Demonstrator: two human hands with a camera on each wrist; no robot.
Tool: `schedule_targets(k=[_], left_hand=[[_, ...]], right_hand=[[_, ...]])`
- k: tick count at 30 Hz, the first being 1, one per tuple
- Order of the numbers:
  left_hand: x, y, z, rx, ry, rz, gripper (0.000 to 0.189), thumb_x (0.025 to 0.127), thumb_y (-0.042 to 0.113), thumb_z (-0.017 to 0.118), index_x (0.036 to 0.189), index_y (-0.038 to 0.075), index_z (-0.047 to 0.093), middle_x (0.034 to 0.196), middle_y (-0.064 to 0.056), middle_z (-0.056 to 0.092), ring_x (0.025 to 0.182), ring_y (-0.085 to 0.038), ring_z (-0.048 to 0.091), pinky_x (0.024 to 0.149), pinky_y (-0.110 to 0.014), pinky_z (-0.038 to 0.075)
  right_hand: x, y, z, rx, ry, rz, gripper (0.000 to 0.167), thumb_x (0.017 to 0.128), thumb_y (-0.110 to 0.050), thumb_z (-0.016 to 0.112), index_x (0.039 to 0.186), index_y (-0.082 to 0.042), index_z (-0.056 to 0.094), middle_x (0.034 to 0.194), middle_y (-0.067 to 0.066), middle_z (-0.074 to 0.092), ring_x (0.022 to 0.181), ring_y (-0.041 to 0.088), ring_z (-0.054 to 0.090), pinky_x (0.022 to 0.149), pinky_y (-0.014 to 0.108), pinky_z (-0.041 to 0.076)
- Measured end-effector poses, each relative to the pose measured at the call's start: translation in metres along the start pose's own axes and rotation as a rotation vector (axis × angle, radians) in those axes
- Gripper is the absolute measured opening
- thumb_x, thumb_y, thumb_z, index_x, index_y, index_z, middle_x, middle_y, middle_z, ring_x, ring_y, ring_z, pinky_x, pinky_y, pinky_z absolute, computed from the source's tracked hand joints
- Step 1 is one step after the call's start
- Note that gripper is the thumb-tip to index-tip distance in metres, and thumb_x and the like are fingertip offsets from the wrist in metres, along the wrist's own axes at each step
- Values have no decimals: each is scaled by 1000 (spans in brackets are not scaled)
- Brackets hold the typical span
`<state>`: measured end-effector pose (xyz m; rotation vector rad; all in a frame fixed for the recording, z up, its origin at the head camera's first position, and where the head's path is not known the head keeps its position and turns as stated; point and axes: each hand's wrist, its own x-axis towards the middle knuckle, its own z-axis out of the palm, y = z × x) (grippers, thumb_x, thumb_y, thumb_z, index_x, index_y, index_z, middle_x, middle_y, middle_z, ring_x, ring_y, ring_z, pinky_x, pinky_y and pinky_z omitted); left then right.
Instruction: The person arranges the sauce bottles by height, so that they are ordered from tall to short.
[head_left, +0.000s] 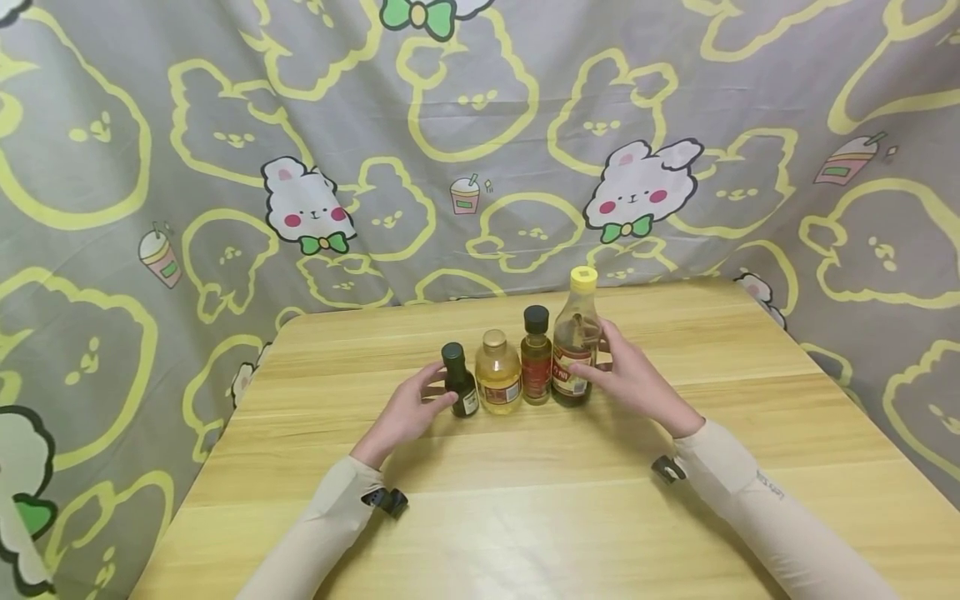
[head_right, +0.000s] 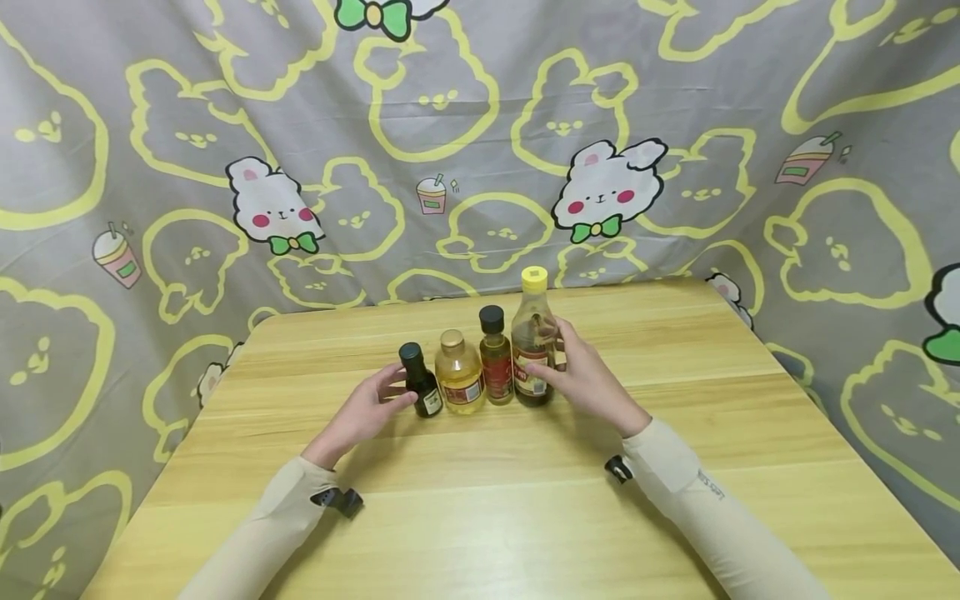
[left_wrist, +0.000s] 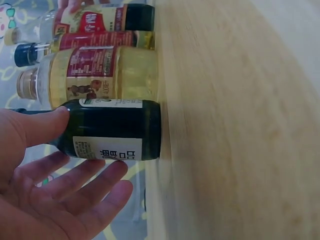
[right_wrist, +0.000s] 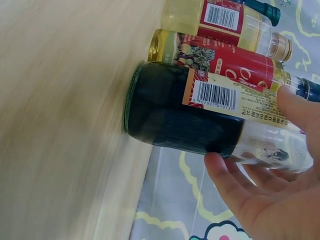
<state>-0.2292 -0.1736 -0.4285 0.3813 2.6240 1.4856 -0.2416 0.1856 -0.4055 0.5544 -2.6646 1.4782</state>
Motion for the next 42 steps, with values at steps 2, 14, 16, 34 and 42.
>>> schedule_targets(k=[2, 14, 16, 34, 42], left_hand=[[0, 0, 0, 0, 1, 0, 61, 99, 16, 68, 155, 13, 43, 148, -22, 54, 126, -40, 61, 102, -52, 53], [-2, 4, 0, 51, -5, 32, 56, 100, 14, 66, 153, 8, 47, 149, -23, 52, 125, -41, 62, 102, -51, 54], [-2, 4, 0, 53, -5, 27, 56, 100, 15, 66, 153, 9, 46, 150, -22, 52, 124, -41, 62, 101, -51, 54], [-2, 2, 0, 48, 0, 16, 58, 101, 17, 66, 154, 7, 45, 152, -20, 50, 127, -39, 61, 103, -52, 53], [-2, 2, -1, 48, -9, 18, 60, 101, 18, 66, 155, 5, 43, 152, -21, 50, 128, -40, 60, 104, -52, 52]], right_hand=[[0, 0, 0, 4, -1, 6, 86, 95, -27, 75, 161, -10, 23, 149, 23, 50, 137, 47, 49, 101, 50, 55], [3, 1, -1, -32, 11, 39, 85, 97, -38, 71, 162, -14, 21, 152, 21, 47, 139, 43, 46, 107, 61, 47], [4, 2, -1, -35, 17, 41, 86, 97, -38, 71, 162, -14, 20, 152, 21, 47, 139, 43, 46, 107, 61, 47], [15, 6, 4, -58, 52, -2, 83, 101, -35, 65, 164, -12, 15, 154, 23, 44, 143, 44, 41, 110, 65, 41], [23, 9, 2, -70, 74, 9, 81, 100, -32, 68, 161, -9, 20, 153, 22, 44, 146, 42, 37, 120, 64, 27]])
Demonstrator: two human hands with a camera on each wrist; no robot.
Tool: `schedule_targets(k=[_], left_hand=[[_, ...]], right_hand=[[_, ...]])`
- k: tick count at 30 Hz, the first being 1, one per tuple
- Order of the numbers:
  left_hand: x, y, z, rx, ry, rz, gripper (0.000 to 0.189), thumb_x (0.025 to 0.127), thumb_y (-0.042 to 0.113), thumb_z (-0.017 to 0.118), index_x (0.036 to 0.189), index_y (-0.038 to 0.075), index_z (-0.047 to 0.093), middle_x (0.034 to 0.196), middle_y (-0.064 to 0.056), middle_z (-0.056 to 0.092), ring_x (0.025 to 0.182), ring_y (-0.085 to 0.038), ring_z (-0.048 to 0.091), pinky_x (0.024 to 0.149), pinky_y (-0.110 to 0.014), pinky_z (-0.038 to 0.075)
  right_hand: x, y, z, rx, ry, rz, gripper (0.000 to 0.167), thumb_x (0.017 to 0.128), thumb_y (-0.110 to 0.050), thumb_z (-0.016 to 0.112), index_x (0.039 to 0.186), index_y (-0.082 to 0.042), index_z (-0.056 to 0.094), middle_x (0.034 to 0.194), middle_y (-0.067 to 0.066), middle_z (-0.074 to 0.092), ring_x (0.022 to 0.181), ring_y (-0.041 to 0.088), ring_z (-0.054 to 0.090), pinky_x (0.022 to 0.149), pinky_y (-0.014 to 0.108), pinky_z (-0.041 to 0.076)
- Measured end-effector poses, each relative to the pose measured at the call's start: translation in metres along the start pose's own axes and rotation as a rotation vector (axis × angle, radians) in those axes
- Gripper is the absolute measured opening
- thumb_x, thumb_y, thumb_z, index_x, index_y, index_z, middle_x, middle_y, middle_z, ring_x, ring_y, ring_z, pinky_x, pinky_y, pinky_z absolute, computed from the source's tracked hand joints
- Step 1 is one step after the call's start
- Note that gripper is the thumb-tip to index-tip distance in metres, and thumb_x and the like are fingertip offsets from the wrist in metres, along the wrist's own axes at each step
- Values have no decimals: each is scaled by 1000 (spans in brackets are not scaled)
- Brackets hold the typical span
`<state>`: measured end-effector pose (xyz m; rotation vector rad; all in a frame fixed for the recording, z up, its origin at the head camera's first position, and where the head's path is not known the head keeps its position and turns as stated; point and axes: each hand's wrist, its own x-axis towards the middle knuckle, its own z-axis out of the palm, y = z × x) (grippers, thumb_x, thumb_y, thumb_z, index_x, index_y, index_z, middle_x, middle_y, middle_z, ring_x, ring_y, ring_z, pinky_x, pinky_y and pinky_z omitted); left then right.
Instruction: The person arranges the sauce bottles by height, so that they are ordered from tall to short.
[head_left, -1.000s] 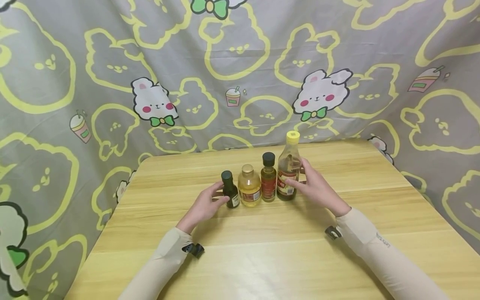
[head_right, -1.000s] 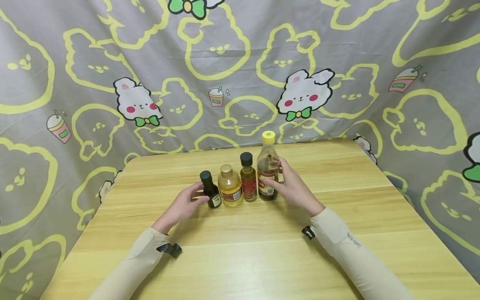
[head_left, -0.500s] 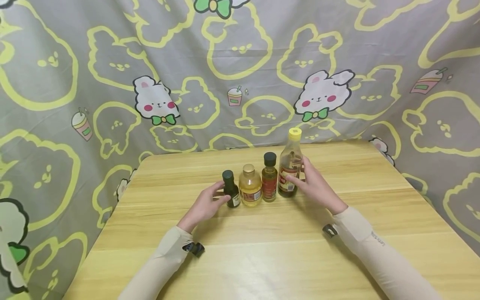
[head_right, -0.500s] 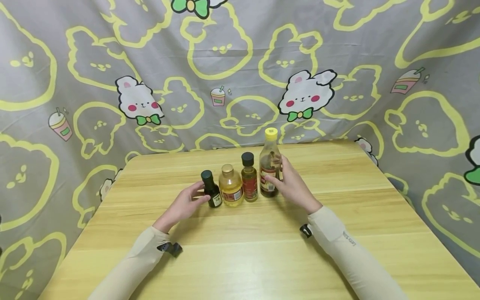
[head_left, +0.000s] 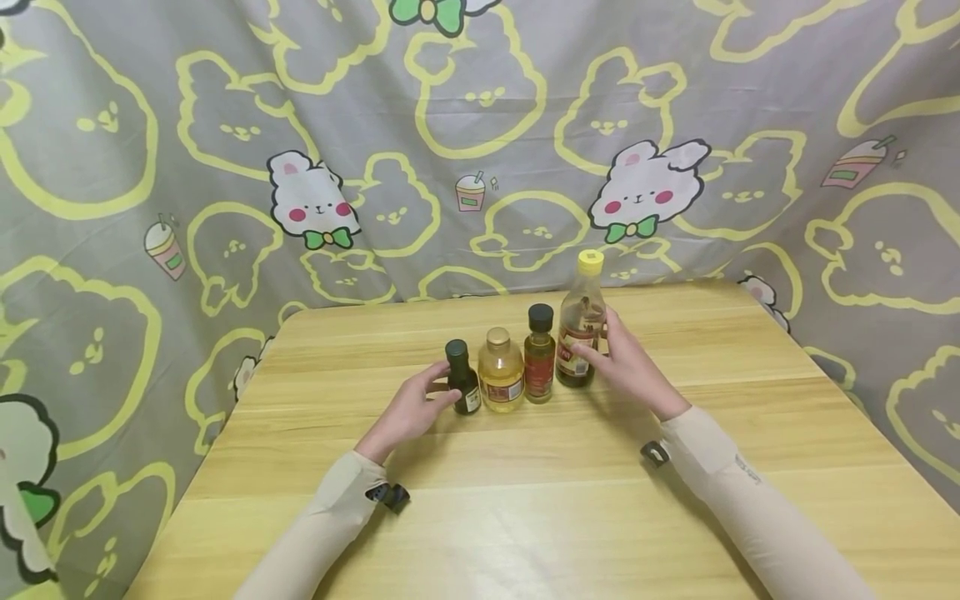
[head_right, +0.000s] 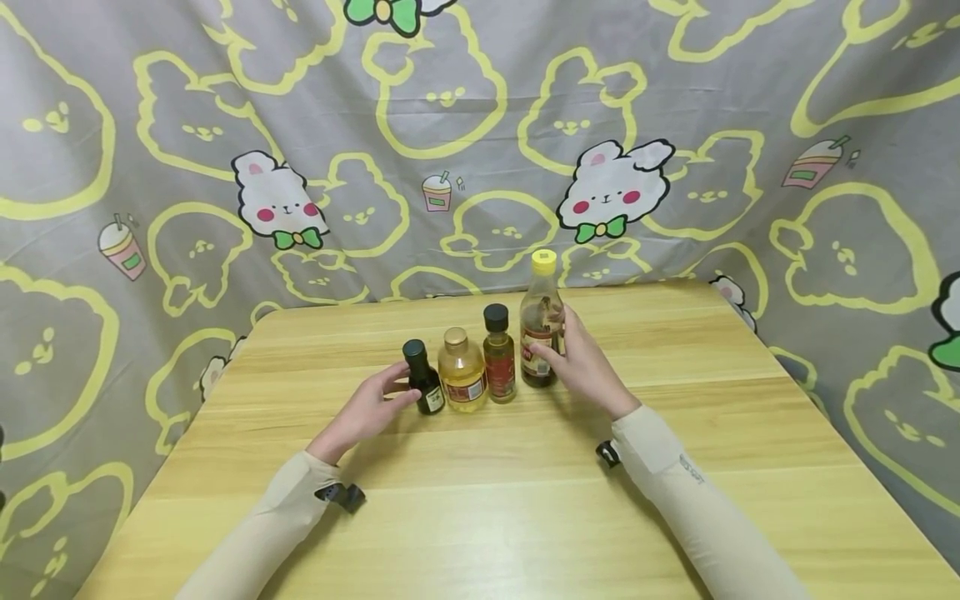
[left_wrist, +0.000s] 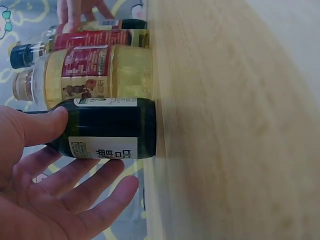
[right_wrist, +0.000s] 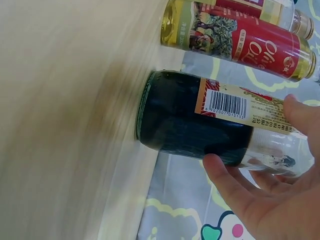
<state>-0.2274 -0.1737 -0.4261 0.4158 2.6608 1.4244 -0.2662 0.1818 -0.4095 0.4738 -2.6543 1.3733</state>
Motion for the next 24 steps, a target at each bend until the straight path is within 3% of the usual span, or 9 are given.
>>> schedule_targets(k=[9, 24], left_hand=[[1, -1, 0, 2, -6, -8, 59, 100, 17, 67, 154, 9, 44, 152, -19, 51, 129, -39, 59, 105, -52, 51], [0, 1, 0, 2, -10, -5, 60, 101, 17, 66, 155, 7, 42, 152, -20, 50, 129, -39, 59, 105, -53, 52]], right_hand=[[6, 4, -1, 5, -5, 10, 77, 100, -32, 67, 159, -6, 23, 152, 23, 45, 147, 42, 36, 121, 62, 27], [19, 10, -4, -25, 2, 17, 77, 102, -30, 65, 159, -3, 21, 156, 27, 39, 148, 46, 32, 120, 65, 25]])
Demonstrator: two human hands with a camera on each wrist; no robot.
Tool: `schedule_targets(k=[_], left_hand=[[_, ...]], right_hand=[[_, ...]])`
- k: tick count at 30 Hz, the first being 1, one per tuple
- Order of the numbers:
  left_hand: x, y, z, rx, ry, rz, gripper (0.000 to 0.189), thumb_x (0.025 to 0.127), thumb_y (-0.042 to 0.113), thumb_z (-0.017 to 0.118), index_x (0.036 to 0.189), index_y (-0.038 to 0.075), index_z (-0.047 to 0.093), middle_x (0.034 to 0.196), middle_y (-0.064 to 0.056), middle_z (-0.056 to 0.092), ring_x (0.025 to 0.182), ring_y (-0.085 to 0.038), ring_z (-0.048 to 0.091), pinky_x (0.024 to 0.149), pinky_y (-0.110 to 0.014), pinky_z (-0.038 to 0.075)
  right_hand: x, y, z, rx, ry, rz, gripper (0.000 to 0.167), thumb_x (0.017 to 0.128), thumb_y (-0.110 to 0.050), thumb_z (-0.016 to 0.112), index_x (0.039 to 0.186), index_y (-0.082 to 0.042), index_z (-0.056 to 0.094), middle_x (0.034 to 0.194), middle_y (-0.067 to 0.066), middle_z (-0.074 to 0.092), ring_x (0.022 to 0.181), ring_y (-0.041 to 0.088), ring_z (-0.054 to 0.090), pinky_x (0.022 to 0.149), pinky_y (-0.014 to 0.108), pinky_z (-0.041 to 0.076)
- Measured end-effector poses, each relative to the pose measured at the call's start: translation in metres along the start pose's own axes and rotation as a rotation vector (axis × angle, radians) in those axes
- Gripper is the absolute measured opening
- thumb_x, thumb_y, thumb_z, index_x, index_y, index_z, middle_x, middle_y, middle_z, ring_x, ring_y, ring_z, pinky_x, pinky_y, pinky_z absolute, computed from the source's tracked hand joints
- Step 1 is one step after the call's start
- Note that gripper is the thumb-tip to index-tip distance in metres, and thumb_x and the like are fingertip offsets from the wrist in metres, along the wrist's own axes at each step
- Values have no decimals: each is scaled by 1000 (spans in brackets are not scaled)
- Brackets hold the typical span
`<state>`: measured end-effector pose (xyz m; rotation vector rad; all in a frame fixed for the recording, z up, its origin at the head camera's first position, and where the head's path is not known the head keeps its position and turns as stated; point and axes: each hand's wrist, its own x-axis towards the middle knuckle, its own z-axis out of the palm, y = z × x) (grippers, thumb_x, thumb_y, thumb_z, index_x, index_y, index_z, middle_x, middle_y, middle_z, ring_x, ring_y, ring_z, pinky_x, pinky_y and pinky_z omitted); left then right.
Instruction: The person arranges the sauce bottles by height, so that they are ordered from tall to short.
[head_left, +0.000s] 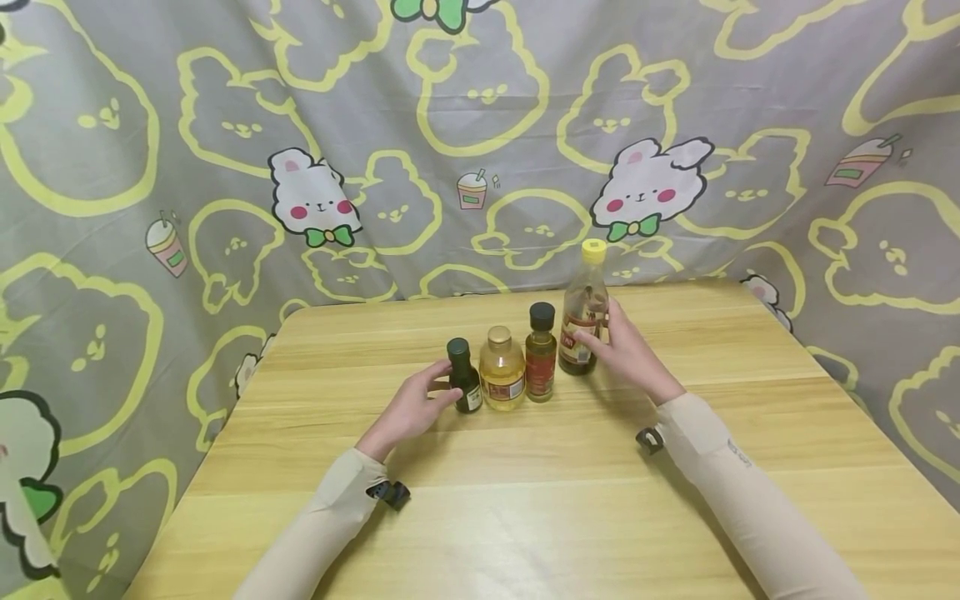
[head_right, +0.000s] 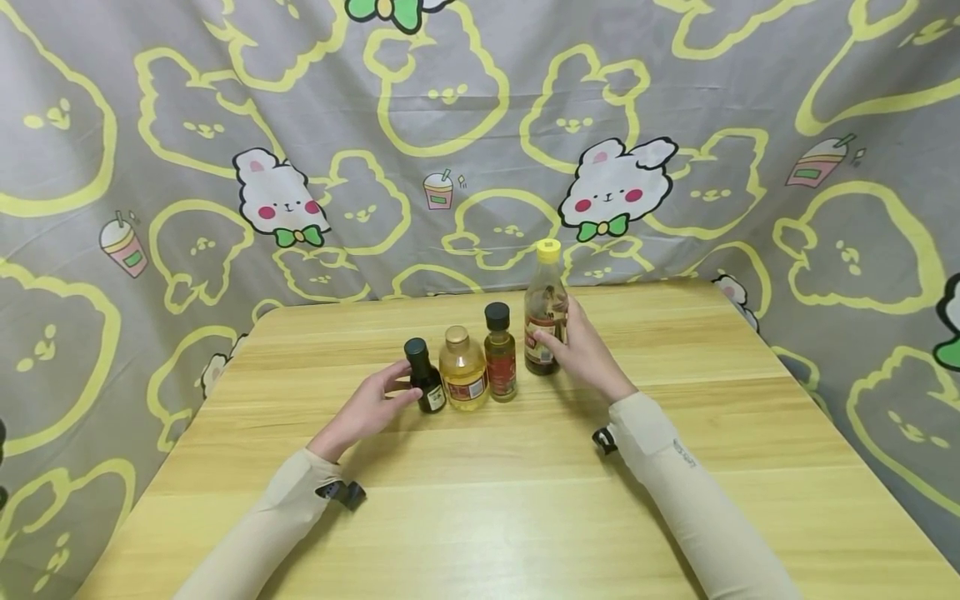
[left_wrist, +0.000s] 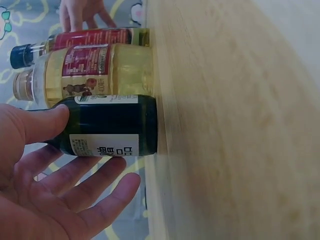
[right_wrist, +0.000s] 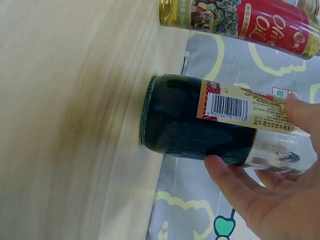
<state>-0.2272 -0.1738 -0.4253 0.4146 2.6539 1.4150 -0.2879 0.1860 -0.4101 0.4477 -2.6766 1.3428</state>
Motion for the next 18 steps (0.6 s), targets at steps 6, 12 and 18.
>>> schedule_targets(k=[6, 12, 18], left_hand=[[0, 0, 0, -3, -12, 11, 58, 101, 18, 65, 155, 9, 43, 152, -21, 50, 129, -40, 59, 104, -54, 52], [0, 2, 0, 2, -11, 7, 59, 101, 17, 65, 155, 9, 44, 152, -20, 50, 129, -40, 59, 105, -53, 52], [1, 1, 0, 6, -3, 13, 58, 101, 17, 66, 155, 10, 44, 152, -20, 51, 128, -39, 60, 104, -53, 52]], right_hand=[[4, 3, -2, -8, 0, 11, 82, 102, -34, 65, 161, -5, 15, 159, 27, 35, 148, 47, 33, 119, 66, 28], [10, 4, -3, 8, 2, 16, 80, 102, -32, 64, 161, -5, 16, 159, 27, 34, 147, 48, 33, 118, 67, 28], [15, 6, -4, 12, -3, 26, 80, 103, -31, 63, 160, -3, 16, 159, 28, 34, 143, 50, 39, 115, 67, 33]])
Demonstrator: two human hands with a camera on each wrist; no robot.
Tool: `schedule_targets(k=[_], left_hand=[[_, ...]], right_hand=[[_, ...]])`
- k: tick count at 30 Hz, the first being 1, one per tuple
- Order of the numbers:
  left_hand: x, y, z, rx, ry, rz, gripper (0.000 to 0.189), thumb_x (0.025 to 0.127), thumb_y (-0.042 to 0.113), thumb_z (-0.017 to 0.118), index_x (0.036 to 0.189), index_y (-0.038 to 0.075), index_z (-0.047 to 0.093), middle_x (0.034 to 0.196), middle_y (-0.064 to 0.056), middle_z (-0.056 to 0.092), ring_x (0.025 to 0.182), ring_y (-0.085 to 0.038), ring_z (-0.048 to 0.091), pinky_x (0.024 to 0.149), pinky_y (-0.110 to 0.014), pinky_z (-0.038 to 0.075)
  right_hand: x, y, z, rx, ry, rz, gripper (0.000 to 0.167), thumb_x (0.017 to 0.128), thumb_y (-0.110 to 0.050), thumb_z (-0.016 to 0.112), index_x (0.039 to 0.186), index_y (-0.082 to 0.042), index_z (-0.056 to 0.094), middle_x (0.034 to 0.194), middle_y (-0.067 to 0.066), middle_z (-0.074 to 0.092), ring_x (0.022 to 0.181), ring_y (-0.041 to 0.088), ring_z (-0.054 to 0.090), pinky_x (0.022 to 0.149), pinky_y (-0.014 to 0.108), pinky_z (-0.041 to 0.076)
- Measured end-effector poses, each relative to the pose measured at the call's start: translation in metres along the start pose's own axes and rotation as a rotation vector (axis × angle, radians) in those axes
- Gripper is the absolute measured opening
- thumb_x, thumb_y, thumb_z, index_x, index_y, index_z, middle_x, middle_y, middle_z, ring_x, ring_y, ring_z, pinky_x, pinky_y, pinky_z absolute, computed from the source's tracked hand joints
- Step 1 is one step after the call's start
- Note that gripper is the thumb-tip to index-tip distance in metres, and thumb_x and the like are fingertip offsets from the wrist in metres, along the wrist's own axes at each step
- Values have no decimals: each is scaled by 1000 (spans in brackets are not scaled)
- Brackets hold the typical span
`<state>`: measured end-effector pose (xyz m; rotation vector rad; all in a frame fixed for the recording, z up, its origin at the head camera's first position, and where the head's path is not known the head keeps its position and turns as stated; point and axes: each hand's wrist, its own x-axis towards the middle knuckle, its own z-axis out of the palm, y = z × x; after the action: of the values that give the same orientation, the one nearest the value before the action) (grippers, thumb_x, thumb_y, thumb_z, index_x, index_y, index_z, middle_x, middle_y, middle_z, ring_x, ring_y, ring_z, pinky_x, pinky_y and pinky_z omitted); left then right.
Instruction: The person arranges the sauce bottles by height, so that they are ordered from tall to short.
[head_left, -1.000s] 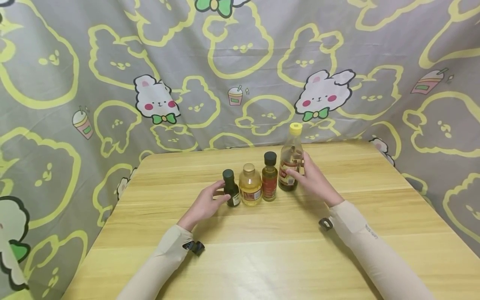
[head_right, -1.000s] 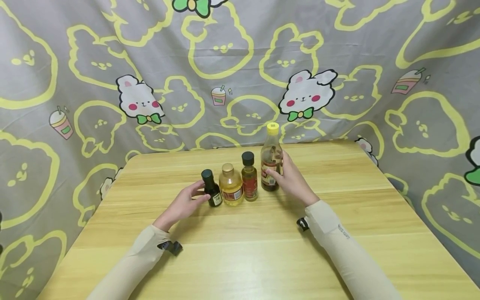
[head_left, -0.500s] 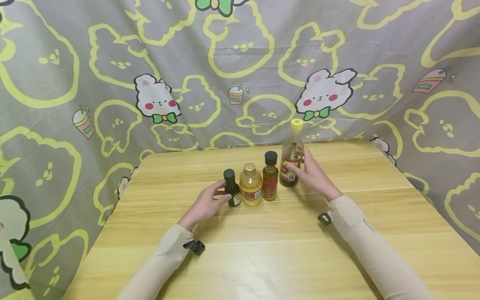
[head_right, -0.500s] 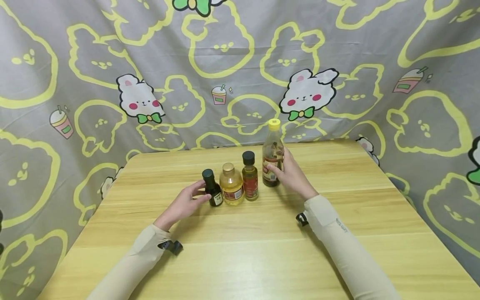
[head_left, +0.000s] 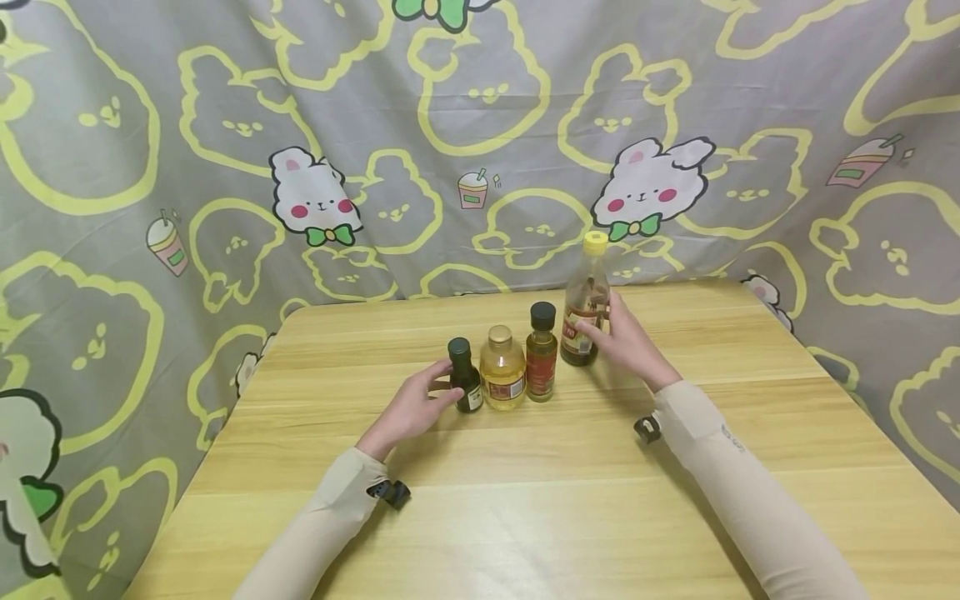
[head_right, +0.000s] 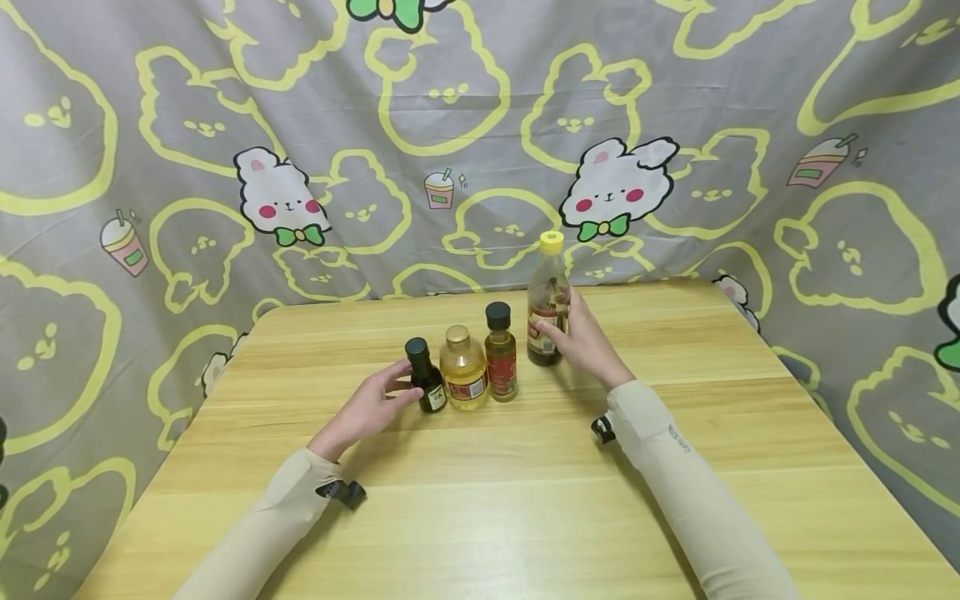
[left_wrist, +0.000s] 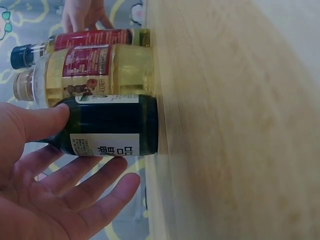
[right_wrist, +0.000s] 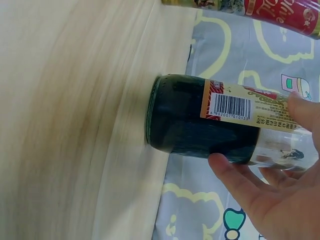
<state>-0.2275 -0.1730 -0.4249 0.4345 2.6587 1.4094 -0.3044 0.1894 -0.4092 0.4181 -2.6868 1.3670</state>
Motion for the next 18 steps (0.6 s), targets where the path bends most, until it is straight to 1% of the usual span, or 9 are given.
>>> schedule_targets(k=[6, 11, 14, 18], left_hand=[[0, -2, 0, 3, 4, -6, 59, 101, 17, 66, 155, 10, 44, 152, -19, 51, 127, -38, 61, 104, -52, 52], [1, -2, 0, 9, 8, -15, 60, 100, 17, 66, 155, 10, 43, 152, -17, 52, 127, -36, 61, 104, -51, 52], [1, -2, 0, 12, 7, -24, 60, 100, 17, 67, 155, 12, 44, 152, -15, 52, 127, -35, 62, 104, -50, 52], [1, -2, 0, 13, 6, -13, 59, 100, 16, 66, 155, 10, 44, 152, -17, 52, 125, -36, 63, 103, -50, 53]], right_hand=[[5, 2, -2, 9, 4, -2, 79, 103, -30, 63, 160, -4, 16, 158, 27, 34, 143, 48, 38, 116, 66, 32], [10, 5, -4, 16, 6, -4, 78, 103, -28, 62, 160, -4, 15, 157, 27, 36, 141, 50, 42, 113, 65, 37], [15, 6, -5, 27, 5, -3, 75, 103, -26, 62, 159, -4, 17, 155, 27, 37, 139, 50, 43, 112, 66, 38], [20, 8, -6, 41, 5, 23, 70, 103, -27, 62, 155, -3, 22, 155, 27, 37, 141, 50, 41, 114, 66, 36]])
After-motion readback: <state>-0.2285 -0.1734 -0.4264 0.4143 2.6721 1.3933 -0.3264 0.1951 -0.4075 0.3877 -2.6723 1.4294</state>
